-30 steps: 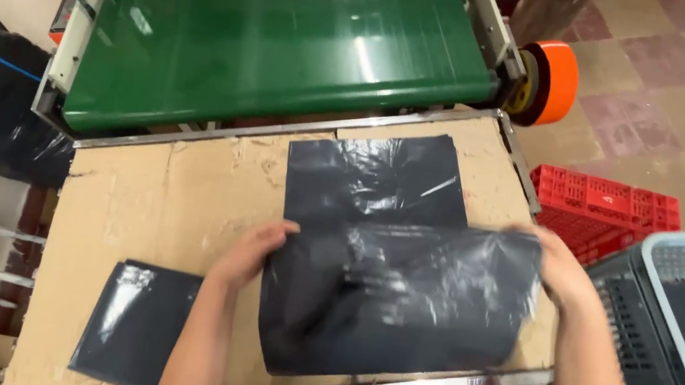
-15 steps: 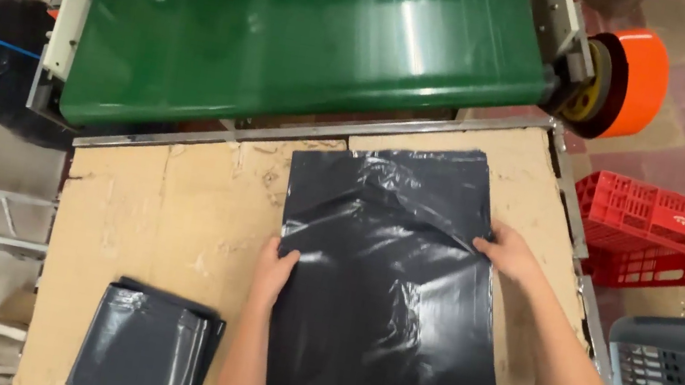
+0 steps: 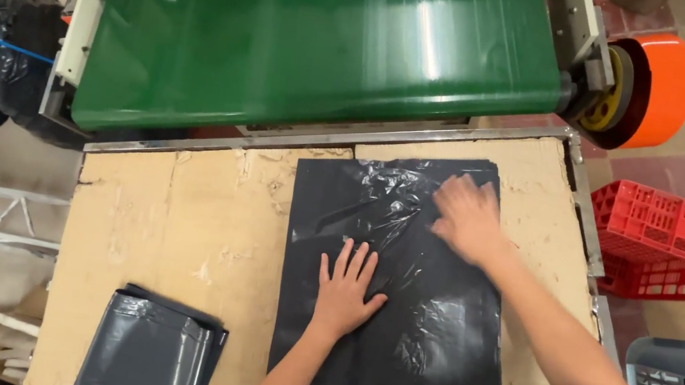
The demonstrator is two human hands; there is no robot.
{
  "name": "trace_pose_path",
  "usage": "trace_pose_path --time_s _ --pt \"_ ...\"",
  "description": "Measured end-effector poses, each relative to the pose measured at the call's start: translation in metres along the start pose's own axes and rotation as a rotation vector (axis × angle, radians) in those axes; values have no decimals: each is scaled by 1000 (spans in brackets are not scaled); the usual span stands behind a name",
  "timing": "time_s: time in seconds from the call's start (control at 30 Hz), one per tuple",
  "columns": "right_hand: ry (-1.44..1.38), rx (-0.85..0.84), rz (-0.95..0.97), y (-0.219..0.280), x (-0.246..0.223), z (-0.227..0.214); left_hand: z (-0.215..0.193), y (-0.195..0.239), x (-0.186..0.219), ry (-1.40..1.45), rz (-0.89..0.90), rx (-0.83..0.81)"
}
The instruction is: Folding plastic bags as they come off a production line and placing them into a storage bin.
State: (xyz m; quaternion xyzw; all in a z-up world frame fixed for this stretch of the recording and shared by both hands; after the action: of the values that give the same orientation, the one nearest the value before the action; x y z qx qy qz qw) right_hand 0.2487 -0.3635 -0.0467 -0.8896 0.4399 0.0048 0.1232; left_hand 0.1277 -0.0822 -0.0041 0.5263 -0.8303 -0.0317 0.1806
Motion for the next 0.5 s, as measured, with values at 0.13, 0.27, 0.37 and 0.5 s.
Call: trace_pose_path --time_s 0.13,0.27,0.37,0.5 --pt "-15 -419 492 -30 74 11 3 -2 -2 -44 30 61" --pt "-26 -415 495 -47 97 62 36 -12 -13 -243 93 366" --pt "-24 -461 556 -38 70 58 40 -19 -16 179 110 291" --pt "-4 -163 332 -2 -23 -46 1 -29 -41 1408 -279 -150"
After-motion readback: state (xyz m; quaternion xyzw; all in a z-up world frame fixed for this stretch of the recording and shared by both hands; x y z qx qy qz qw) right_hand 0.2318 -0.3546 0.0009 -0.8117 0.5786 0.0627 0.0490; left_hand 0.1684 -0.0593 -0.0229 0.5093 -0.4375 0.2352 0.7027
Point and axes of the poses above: each hand's wrist, its own y-axis away from the middle knuckle, its own z-axis out of the palm, x = y × z, the point moved 1 cm from there along -y, towards the middle knuckle, and after that the axes turned 9 degrees about -x, right-handed, at the moved point
